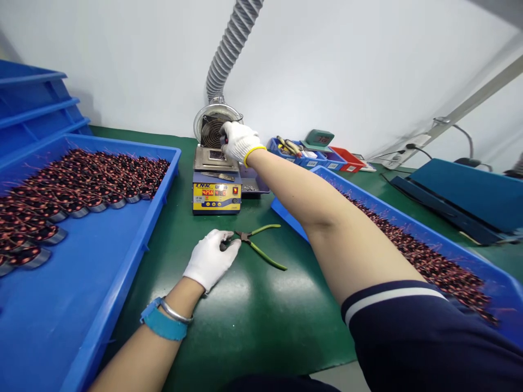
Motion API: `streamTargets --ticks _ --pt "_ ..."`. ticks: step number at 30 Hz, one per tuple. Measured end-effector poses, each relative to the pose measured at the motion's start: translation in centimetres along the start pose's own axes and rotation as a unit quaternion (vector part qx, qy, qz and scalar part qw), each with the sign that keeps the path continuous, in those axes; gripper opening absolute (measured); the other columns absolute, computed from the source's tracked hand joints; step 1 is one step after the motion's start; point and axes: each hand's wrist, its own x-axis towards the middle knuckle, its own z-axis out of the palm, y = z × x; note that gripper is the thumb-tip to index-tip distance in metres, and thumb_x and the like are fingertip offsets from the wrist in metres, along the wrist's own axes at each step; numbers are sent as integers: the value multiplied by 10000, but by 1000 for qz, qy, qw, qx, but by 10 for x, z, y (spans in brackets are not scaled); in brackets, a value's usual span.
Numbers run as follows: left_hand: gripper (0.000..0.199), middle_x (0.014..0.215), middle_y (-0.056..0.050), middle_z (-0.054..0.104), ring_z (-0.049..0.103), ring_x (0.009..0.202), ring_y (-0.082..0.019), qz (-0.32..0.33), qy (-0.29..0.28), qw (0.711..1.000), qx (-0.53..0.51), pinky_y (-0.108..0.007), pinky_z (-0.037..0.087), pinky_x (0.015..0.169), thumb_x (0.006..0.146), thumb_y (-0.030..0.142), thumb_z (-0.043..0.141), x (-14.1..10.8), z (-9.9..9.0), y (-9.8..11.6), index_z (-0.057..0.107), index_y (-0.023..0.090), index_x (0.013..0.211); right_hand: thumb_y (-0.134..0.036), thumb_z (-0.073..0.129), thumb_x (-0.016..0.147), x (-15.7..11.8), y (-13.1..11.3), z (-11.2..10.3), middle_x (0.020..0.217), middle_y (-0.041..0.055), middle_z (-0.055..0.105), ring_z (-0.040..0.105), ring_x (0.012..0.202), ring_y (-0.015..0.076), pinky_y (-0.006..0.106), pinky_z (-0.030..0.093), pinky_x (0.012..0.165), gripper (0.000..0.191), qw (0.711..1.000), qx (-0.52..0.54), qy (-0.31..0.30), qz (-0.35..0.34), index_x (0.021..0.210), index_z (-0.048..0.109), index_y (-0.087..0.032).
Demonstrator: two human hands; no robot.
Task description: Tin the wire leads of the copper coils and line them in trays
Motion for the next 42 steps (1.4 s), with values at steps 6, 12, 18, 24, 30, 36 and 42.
streamTargets --ticks 6,12,18,24,30,36,42 --pt "289 1011 -64 689 647 923 -214 2 -2 1000 0 -319 488 868 770 385 561 0 0 0 675 200 962 -233 560 757 -3 5 -6 1089 88 575 551 1076 273 453 441 922 350 999 28 14 11 1098 572 -153" --pt "303 1024 -73 688 649 925 -216 7 -4 1000 0 -325 491 867 770 405 552 1 -1 -2 679 199 951 -251 565 757 -18 25 -21 1074 65 607 570 1023 200 347 466 920 424 986 154 62 37 1158 545 -113" --pt "385 1022 -74 691 642 954 -230 -2 -4 1000 -5 -353 476 906 751 470 534 0 -2 0 675 184 969 -232 584 751 -79 59 -41 1170 57 597 563 1062 160 284 436 961 522 961 244 60 114 1258 514 -127" --pt "412 1045 -72 692 631 1000 -246 -19 -14 999 23 -364 476 904 740 489 538 1 -5 2 664 194 999 -268 626 698 -159 125 -46 1060 30 639 572 1063 202 316 434 940 441 943 167 45 283 1131 625 -186" --pt "402 1061 -82 686 616 1030 -259 -21 -15 999 40 -371 486 885 742 484 547 0 -5 4 661 191 994 -401 659 661 -206 171 -17 1186 118 536 565 1043 253 370 451 897 507 909 1 -7 417 1114 611 -177" --pt "363 974 -100 692 641 944 -224 37 2 999 7 -357 501 860 787 430 524 -16 -3 13 648 148 980 -528 526 763 -226 179 -14 1107 239 524 517 1073 331 410 400 821 579 920 -132 -113 351 1069 641 -49" --pt "302 906 -45 690 647 797 -157 71 42 995 57 -276 523 757 766 404 588 -49 -5 31 661 190 967 -623 530 746 -220 212 13 1271 292 416 396 1212 373 493 308 838 754 870 -182 -119 443 1222 567 -39"
